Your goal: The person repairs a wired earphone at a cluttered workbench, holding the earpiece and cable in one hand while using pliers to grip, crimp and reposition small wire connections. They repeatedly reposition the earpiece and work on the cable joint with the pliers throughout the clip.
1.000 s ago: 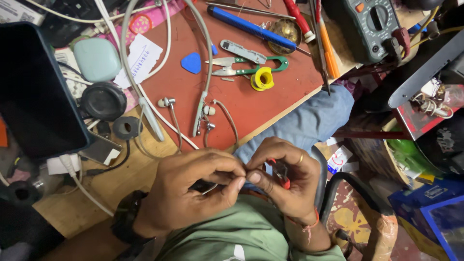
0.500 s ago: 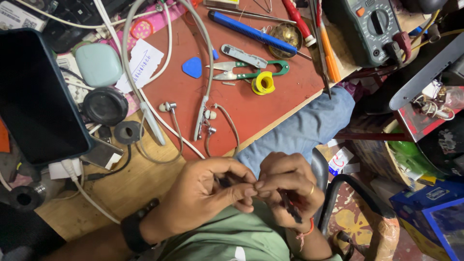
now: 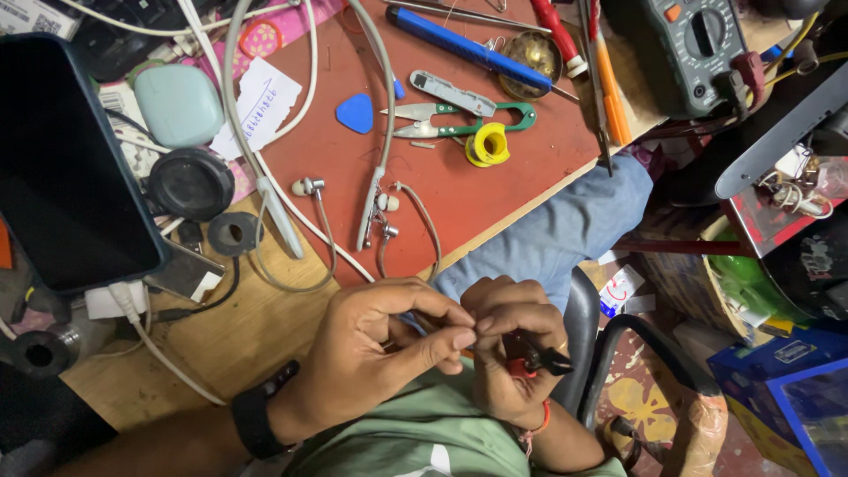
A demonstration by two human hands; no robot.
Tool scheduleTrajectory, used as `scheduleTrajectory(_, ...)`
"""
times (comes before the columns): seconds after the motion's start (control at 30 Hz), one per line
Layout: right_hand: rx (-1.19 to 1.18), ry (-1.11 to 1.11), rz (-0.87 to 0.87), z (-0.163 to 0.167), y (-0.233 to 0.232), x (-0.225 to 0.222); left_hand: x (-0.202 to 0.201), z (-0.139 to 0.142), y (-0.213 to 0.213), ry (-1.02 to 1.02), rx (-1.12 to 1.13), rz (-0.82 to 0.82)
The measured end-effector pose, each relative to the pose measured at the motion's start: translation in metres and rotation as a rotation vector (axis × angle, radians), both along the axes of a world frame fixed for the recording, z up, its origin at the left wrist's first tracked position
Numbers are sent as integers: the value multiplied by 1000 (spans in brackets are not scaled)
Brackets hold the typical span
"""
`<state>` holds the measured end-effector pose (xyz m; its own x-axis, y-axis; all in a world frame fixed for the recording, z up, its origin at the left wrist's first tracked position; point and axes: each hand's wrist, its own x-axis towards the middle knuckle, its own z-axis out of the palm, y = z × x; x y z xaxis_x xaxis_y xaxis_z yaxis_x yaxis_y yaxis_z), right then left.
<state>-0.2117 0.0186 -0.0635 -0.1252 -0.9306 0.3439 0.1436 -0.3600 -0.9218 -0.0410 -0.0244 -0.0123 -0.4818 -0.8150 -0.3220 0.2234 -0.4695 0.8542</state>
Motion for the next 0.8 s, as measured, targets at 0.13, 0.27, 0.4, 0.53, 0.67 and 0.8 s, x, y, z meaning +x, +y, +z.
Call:
scheduleTrajectory(0.13, -1, -4, -2, 1, 1, -1, -2, 2, 0, -37, -131, 15)
scheduleTrajectory(0.27, 70, -2, -31, 8, 3, -3, -4, 6, -1, -52, -170, 69)
scheduleTrajectory(0.4, 133, 342, -132, 18, -4, -10, 0, 9, -4, -172, -306, 90)
scheduleTrajectory(0.53, 44, 709, -216, 30, -10, -18, 0, 10, -5, -187, -364, 109)
scheduleTrajectory(0.67, -8, 876, -264, 37, -11, -22, 0, 13, -6, -261, -414, 95)
scheduleTrajectory(0.8, -24, 942, -228, 40, -13, -28, -3, 16, -4, -311, -434, 102)
